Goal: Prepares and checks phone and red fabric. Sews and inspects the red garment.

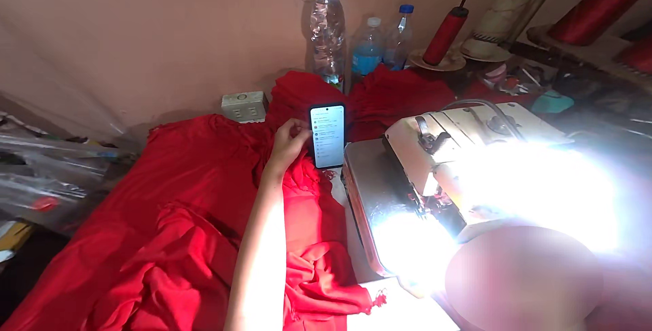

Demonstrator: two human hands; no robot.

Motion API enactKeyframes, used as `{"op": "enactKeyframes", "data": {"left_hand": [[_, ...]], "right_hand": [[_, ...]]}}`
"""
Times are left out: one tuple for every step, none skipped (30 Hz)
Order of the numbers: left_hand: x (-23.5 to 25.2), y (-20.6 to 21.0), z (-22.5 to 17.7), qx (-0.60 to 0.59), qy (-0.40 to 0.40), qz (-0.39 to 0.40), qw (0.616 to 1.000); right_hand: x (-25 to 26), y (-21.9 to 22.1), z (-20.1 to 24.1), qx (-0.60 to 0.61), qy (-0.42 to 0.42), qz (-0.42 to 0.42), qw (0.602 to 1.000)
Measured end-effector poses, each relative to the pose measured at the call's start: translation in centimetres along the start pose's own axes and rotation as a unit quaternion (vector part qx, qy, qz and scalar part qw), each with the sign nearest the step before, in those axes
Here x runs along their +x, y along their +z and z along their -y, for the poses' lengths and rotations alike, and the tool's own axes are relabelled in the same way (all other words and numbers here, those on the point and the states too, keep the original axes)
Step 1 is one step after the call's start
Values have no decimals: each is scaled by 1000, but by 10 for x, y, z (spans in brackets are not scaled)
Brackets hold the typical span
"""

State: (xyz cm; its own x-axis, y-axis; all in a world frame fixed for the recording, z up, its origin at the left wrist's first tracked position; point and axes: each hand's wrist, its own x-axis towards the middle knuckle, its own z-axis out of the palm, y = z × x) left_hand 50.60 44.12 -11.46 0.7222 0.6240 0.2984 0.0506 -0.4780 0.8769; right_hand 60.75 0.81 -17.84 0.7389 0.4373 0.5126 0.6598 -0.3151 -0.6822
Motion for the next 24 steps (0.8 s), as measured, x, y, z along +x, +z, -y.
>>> {"op": "enactKeyframes", "data": {"left_hand": [[-1, 1, 1, 5, 9, 8, 1000], [-2, 2, 0, 13, 8, 16, 1000], [-3, 3, 0, 19, -1, 23, 1000], [-2, 4, -1, 25, -10, 26, 999], [-2, 5, 0, 28, -20, 28, 999], [-2, 6, 1, 32, -28, 29, 999], [-2, 7, 1, 38, -32, 31, 998], [-2, 8, 2, 46, -30, 30, 998], [-2, 8, 2, 53, -25, 27, 998], [-3, 8, 3, 59, -16, 22, 998], [-3, 8, 4, 64, 0, 15, 998], [-3, 8, 5, 66, 13, 10, 998], [-4, 8, 4, 67, 24, 5, 997], [-4, 9, 3, 67, 32, 0, 997], [-5, 9, 3, 67, 38, -3, 997], [-5, 9, 4, 65, 36, -1, 997], [-5, 8, 5, 68, 29, 11, 997], [-5, 6, 6, 73, 16, 30, 997], [-4, 4, 5, 79, -3, 53, 995], [-4, 2, 6, 87, -19, 74, 993], [-4, 2, 5, 97, -35, 91, 990], [-5, 2, 3, 108, -48, 103, 988], [-5, 4, 2, 121, -57, 110, 985], [-5, 6, 1, 135, -60, 112, 983]], "right_hand": [[0, 0, 0, 2, 1, 0, 1000], [0, 0, 1, 5, 1, -2, 1000], [0, 0, 1, 6, 1, -3, 1000], [0, 0, 1, 6, 0, -5, 1000], [0, 0, 0, 6, -1, -6, 1000], [-1, 0, 0, 5, -2, -7, 1000], [-1, 0, 0, 5, -3, -8, 1000], [-1, 0, 0, 3, -4, -9, 1000], [-1, 0, 0, 1, -3, -10, 1000], [-1, 0, -1, 0, -4, -10, 1000], [-1, 0, -1, -2, -8, -11, 1000], [-1, 0, -2, -1, -11, -11, 1000], [-1, 0, -2, 1, -12, -12, 1000], [-2, 1, -2, 3, -11, -13, 1000], [-2, 1, -1, 3, -8, -14, 1000], [-2, 0, -1, 3, -6, -14, 1000], [-2, 0, -1, 2, -4, -14, 1000], [-2, 0, -1, 2, -3, -14, 1000], [-2, 1, -2, 2, -4, -15, 1000], [-2, 1, -2, 2, -5, -16, 1000], [-2, 1, -3, 3, -6, -18, 1000], [-2, 1, -3, 2, -7, -20, 1000], [-2, 2, -3, -1, -8, -23, 1000], [-2, 2, -3, -3, -8, -24, 1000]]}}
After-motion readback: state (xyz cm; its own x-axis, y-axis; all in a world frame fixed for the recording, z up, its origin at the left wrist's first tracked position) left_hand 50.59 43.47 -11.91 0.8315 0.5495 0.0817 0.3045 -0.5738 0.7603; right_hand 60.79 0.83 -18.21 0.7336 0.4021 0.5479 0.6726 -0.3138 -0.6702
